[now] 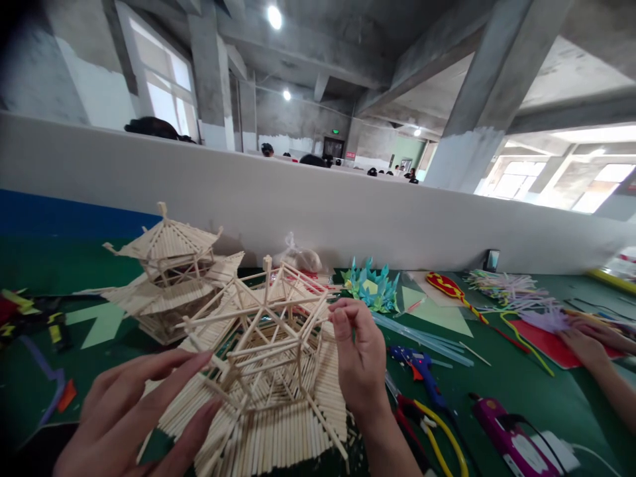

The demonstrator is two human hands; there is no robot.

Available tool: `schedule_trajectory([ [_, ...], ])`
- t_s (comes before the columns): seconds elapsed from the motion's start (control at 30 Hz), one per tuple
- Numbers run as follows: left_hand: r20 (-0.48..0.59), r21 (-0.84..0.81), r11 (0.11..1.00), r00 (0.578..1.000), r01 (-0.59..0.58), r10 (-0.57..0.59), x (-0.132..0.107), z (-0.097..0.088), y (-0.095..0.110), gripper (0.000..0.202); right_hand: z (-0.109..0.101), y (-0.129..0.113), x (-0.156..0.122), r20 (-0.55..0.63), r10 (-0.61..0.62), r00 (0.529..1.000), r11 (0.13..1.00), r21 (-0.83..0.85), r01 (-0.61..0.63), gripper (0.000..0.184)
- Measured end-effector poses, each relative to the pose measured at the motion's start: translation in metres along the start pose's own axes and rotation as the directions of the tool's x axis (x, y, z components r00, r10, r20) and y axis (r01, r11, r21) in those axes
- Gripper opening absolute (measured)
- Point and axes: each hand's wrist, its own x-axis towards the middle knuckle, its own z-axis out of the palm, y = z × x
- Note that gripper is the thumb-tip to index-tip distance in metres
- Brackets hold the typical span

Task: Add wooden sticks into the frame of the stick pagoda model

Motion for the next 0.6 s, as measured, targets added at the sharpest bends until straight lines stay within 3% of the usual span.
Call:
schedule_trajectory([
  [0.07, -0.009, 0.007, 1.0, 1.0, 0.005, -0.005, 0.01, -0.002, 0.007, 0.028, 0.0, 0.001, -0.004, 0.0, 0.024, 1.0, 1.0, -0.015, -0.024, 0.022],
  [0.17, -0.006, 0.08, 0.989, 0.992, -0.125, 0.126, 0.025, 0.004, 0.016, 0.029, 0.0, 0.0, -0.01, 0.001, 0.045, 0.999, 0.999, -0.022, -0.045, 0.03],
  [0.27, 0.076, 0.151, 0.958, 0.97, -0.242, 0.232, 0.037, 0.015, 0.023, 0.026, 0.002, 0.0, -0.013, 0.031, 0.043, 0.999, 0.999, -0.019, -0.042, 0.039],
  [0.33, 0.173, 0.17, 0.94, 0.948, -0.295, 0.266, 0.041, 0.022, 0.026, 0.027, 0.003, 0.0, -0.014, 0.057, 0.044, 0.997, 0.999, -0.014, -0.043, 0.035],
  [0.43, 0.279, 0.195, 0.927, 0.924, -0.321, 0.261, 0.045, 0.028, 0.029, 0.029, 0.006, 0.002, -0.014, 0.073, 0.049, 0.996, 0.999, -0.002, -0.049, 0.012],
  [0.6, 0.306, 0.231, 0.927, 0.926, -0.296, 0.219, 0.051, 0.031, 0.034, 0.031, 0.006, 0.0, -0.01, 0.213, -0.038, 0.976, 0.998, 0.05, 0.028, 0.026],
])
